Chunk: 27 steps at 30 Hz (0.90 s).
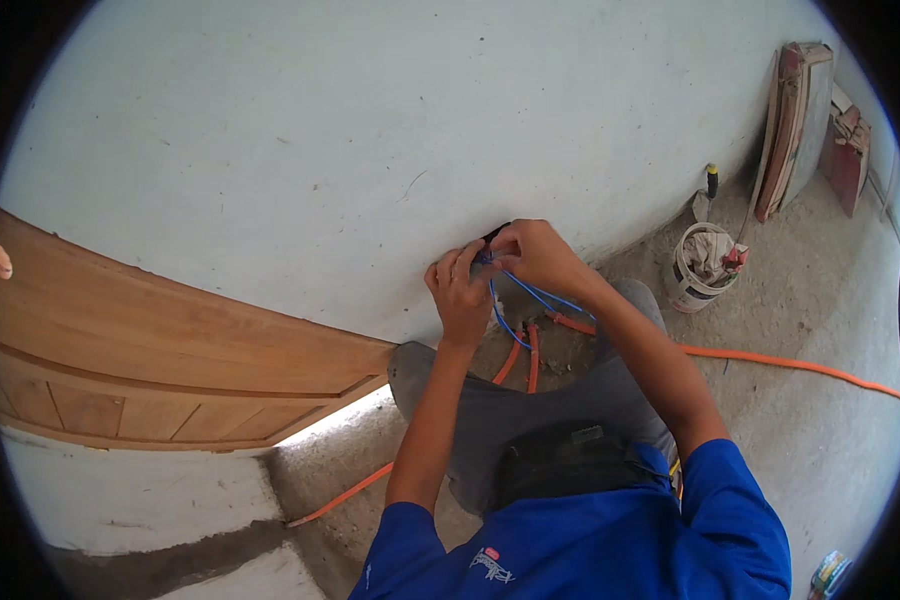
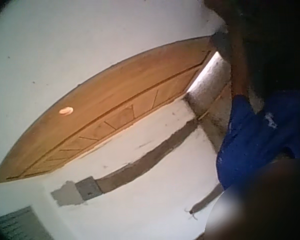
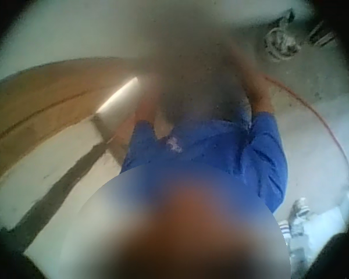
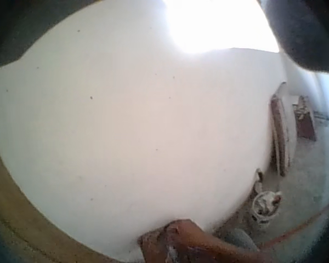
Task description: The recorder is preparing and connecting electrical wires to a wall socket using pliers and tape.
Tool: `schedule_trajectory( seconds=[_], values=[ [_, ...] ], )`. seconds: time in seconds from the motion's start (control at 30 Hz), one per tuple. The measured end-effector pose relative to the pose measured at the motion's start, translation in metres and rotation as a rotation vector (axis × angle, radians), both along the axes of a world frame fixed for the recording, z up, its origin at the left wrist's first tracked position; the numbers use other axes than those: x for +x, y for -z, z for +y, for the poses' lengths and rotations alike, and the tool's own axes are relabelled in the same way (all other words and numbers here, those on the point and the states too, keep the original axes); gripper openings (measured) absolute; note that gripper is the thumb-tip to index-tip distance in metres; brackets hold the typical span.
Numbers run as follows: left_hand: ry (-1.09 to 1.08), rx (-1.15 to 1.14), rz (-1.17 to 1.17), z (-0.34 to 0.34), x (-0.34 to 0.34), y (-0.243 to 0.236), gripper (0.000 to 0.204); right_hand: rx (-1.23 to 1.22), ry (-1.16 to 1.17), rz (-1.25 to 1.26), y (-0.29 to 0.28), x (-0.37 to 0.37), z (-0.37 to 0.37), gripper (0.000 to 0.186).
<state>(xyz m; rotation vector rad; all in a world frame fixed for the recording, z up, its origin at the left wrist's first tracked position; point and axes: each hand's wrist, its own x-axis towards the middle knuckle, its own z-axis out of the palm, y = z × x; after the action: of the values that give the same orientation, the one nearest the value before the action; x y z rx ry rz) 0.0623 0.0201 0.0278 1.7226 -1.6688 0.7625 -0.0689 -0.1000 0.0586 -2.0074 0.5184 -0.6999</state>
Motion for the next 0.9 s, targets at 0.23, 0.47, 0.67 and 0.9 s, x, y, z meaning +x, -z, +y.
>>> schedule_trajectory(
  seconds=[0.23, 0.47, 0.67, 0.9],
  values=[
    [-0.013, -0.027, -0.007, -0.004, -0.002, 0.006, 0.013, -0.206, 0.276, -0.171, 0.022, -0.012, 0.027, 0.013],
    [0.038, -0.1, 0.034, -0.01, -0.001, 0.007, 0.011, -0.249, 0.279, -0.183, 0.034, -0.005, 0.023, 0.015],
    [0.182, -0.254, 0.249, -0.011, -0.001, 0.009, 0.012, -0.246, 0.2, -0.252, 0.042, 0.0, 0.013, 0.015],
    [-0.149, 0.272, 1.272, 0.018, -0.03, -0.008, 0.029, -0.137, 0.186, -0.165, 0.037, -0.003, 0.006, 0.014]
  ],
)
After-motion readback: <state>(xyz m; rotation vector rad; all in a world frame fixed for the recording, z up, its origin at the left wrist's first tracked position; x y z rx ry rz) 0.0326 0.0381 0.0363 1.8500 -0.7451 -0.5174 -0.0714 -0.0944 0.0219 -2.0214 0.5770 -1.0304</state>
